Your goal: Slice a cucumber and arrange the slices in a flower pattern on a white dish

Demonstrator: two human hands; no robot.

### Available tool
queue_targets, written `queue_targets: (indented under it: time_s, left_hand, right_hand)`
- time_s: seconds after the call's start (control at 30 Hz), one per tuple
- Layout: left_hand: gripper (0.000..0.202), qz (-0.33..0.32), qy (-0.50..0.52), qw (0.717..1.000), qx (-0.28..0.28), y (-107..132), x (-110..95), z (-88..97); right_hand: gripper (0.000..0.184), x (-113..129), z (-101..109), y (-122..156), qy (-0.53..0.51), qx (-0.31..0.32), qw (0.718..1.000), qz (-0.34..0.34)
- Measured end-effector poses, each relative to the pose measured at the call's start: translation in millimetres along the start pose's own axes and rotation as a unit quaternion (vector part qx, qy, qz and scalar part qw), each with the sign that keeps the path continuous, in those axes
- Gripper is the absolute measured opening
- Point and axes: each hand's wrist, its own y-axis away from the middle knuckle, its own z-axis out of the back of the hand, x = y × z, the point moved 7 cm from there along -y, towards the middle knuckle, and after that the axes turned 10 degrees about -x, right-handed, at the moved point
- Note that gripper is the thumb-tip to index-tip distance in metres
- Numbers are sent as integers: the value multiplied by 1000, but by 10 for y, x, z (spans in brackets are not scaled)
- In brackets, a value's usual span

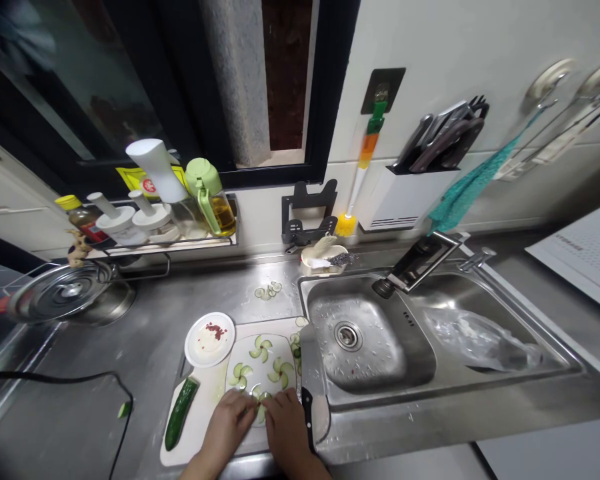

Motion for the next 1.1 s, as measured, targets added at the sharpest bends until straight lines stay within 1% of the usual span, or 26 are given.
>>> queue_targets:
  time_s: [0.23,0.4,0.53,0.67,0.77,0.87,0.93,1.0,1.07,1.1]
  left_hand:
    - [21,-6,-12,1000,-5,-5,-11,53]
    - [22,6,2,999,-34,11,23,178]
    - [23,63,23,996,-51,73,188,301]
    - [30,155,41,983,-84,183,461,406]
    - [41,258,50,961,-89,282,679,395]
    - [49,353,96,928,-74,353,806,285]
    - [52,400,161,900,-56,374,824,160]
    - [55,440,243,863,-41,386,810,27]
    - [57,470,310,826,-38,395,792,-71]
    - [56,479,330,812,-41,398,789,-100]
  right_hand:
    - [29,7,37,-10,-3,-6,1000,-1]
    - [27,-104,62,-22,4,-40,999,4]
    - [30,-274,141,-39,11,-70,997,-12]
    - [35,-460,279,-42,18,-113,991,-70]
    - [41,-546,319,-45,31,-121,985,-117]
    - [46,-566,266,-60,42,-88,985,-145]
    - [49,-560,215,-71,51,-62,984,-158]
    - [52,-551,174,-83,57,-41,983,-170]
    - [55,-542,152,-96,53,-30,981,-183]
    - [56,-540,150,-105,46,-30,980,-190]
